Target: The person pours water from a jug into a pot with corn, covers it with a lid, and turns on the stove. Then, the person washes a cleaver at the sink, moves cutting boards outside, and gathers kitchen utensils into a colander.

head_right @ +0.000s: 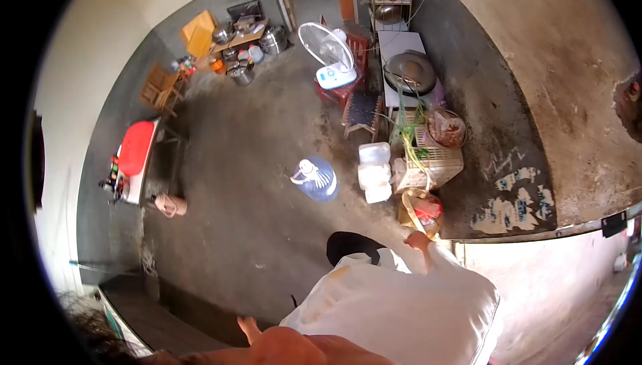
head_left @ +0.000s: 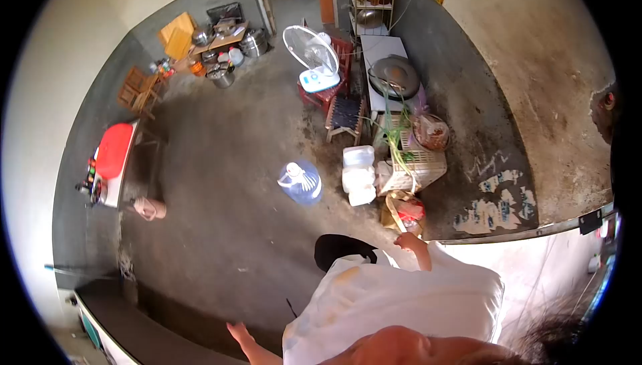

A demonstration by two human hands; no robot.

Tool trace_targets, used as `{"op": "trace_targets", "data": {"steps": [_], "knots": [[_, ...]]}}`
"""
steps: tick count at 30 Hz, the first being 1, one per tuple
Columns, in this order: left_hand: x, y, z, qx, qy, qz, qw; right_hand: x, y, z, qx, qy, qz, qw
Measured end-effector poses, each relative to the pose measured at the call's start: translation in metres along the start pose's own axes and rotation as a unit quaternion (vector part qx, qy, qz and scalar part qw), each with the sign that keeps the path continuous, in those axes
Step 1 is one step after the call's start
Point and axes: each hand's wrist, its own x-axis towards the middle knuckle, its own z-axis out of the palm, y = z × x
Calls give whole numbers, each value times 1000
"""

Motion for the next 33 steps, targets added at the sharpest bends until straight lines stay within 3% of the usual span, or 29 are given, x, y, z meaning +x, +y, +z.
{"op": "trace_targets", "data": {"steps": [1, 2, 4, 5, 7, 8, 9, 11, 12, 13, 15, 17, 19, 21, 22, 23, 24, 25, 28, 30, 31, 33], "knots": [[24, 58, 30, 66, -5, -47, 997, 11, -10, -6, 141, -17, 131, 981], [75, 71, 51, -50, -69, -15, 996, 23, -24, -25, 277, -30, 256, 926], [83, 162, 120, -47, -124, 73, 989, 50, -40, -56, 514, -59, 467, 717], [104, 170, 133, -45, -126, 74, 988, 75, -43, -63, 517, -58, 468, 715], [136, 172, 167, -94, -199, -3, 976, 118, -30, -75, 431, -202, 447, 758], [131, 185, 165, -42, -213, -73, 973, 141, -33, -84, 271, -123, 278, 913], [121, 195, 167, 1, -221, -146, 964, 169, -22, -103, 86, -26, 81, 993], [134, 168, 154, 202, -275, -61, 938, 244, -3, -153, 262, 17, 203, 943], [136, 161, 150, 287, -286, -22, 914, 276, 0, -191, 454, 34, 337, 824], [143, 158, 147, 335, -287, -3, 897, 295, -5, -242, 492, 121, 311, 804], [168, 158, 143, 351, -262, -2, 899, 354, 8, -291, 547, 158, 304, 764], [203, 170, 138, 339, -231, 6, 912, 405, 25, -309, 529, 196, 276, 778], [253, 189, 131, 298, -208, 77, 928, 450, 27, -330, 558, 258, 299, 730], [325, 233, 125, 132, -202, 292, 925, 481, 19, -350, 567, 273, 329, 704], [365, 266, 133, 72, -195, 322, 924, 488, 10, -355, 571, 224, 369, 698], [393, 334, 174, 17, -165, 230, 959, 500, 7, -364, 573, 178, 402, 692], [420, 402, 216, -49, -124, 139, 981, 513, -1, -364, 674, 202, 391, 593], [416, 482, 263, -6, -135, 287, 948, 518, -3, -375, 673, 209, 404, 583], [438, 662, 373, -112, -258, 383, 880, 526, -9, -449, 721, 403, 372, 423], [410, 767, 438, -187, -373, 543, 728, 514, 11, -509, 689, 566, 273, 363], [385, 808, 465, -241, -423, 580, 654, 497, 11, -566, 591, 633, 273, 419], [343, 878, 513, -357, -538, 605, 466, 476, 25, -657, 466, 770, 167, 403]]}}
